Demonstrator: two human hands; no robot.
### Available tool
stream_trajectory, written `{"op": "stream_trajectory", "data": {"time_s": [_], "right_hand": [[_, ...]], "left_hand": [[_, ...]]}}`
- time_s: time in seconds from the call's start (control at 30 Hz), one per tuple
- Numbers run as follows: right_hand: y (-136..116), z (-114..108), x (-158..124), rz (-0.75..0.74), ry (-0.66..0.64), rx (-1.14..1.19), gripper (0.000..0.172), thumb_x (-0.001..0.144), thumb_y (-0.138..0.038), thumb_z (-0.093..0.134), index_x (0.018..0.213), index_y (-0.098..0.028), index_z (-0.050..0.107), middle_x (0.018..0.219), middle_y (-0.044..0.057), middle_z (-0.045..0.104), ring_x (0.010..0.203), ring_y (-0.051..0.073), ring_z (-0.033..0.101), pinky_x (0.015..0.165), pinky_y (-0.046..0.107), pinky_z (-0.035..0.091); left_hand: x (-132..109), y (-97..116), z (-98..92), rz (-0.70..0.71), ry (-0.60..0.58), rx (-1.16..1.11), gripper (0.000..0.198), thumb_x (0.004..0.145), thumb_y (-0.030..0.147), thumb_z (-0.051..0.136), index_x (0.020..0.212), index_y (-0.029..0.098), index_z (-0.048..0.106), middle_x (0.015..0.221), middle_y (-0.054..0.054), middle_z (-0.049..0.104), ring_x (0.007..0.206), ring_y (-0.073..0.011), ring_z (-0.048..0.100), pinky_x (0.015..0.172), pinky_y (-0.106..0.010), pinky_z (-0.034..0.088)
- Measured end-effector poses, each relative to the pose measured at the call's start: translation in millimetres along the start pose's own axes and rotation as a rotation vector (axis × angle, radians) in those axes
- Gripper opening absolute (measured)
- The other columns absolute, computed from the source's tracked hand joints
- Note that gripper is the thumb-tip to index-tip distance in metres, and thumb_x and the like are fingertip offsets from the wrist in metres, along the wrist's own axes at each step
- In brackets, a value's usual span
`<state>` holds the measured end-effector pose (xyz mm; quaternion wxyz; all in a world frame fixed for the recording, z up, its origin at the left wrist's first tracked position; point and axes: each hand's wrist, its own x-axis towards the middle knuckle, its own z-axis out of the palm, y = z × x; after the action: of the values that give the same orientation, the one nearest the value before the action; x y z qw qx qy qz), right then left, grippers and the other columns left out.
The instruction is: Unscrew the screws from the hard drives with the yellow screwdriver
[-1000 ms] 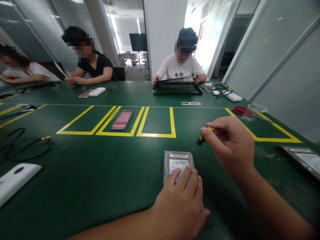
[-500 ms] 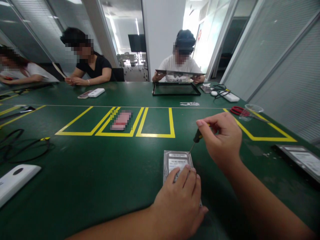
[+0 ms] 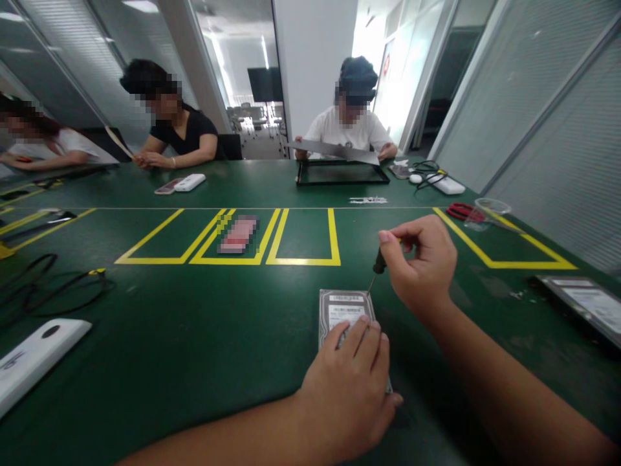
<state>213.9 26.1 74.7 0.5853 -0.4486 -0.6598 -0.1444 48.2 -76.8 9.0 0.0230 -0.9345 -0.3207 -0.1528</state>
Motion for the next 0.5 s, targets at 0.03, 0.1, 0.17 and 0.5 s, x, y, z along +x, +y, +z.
{"op": "stream_trajectory", "data": {"time_s": [0.03,0.1,0.17,0.5], "right_hand": [[-0.7,0.1,0.4,-0.005,-0.004,0.004,0.017,0.089,-0.028,0.065,0.075,-0.021,0.057,0.071,0.000,0.055,0.066,0.015,0.050,0.062,0.032,0.039],[-1.6,0.2,0.6,-0.004,-0.003,0.018,0.016,0.089,-0.027,0.065,0.075,-0.021,0.057,0.071,0.000,0.056,0.066,0.014,0.050,0.061,0.031,0.038],[-1.8,-0.1,0.1,0.005,-0.002,0.030,0.016,0.088,-0.026,0.066,0.076,-0.020,0.058,0.071,-0.001,0.056,0.066,0.013,0.050,0.061,0.030,0.038],[-5.3,1.8,-5.0,0.029,-0.049,0.084,0.011,0.093,-0.028,0.062,0.087,-0.021,0.067,0.078,0.001,0.064,0.072,0.015,0.058,0.066,0.032,0.045]], "left_hand": [[-0.1,-0.1,-0.4,0.001,-0.002,-0.001,0.064,0.101,0.054,0.044,0.145,0.009,0.048,0.152,-0.016,0.049,0.143,-0.0309,0.039,0.116,-0.048,0.031],[-0.4,-0.8,-0.9,0.006,-0.006,-0.002,0.064,0.101,0.054,0.044,0.146,0.009,0.047,0.152,-0.016,0.048,0.143,-0.0303,0.038,0.117,-0.048,0.030],[-0.9,-1.6,-1.2,0.011,-0.006,-0.004,0.063,0.101,0.054,0.043,0.146,0.009,0.047,0.152,-0.015,0.048,0.144,-0.0299,0.038,0.117,-0.047,0.029],[-4.0,1.0,-1.9,0.011,-0.008,0.013,0.057,0.101,0.051,0.046,0.142,0.012,0.051,0.149,-0.014,0.051,0.141,-0.0312,0.040,0.114,-0.053,0.032]]}}
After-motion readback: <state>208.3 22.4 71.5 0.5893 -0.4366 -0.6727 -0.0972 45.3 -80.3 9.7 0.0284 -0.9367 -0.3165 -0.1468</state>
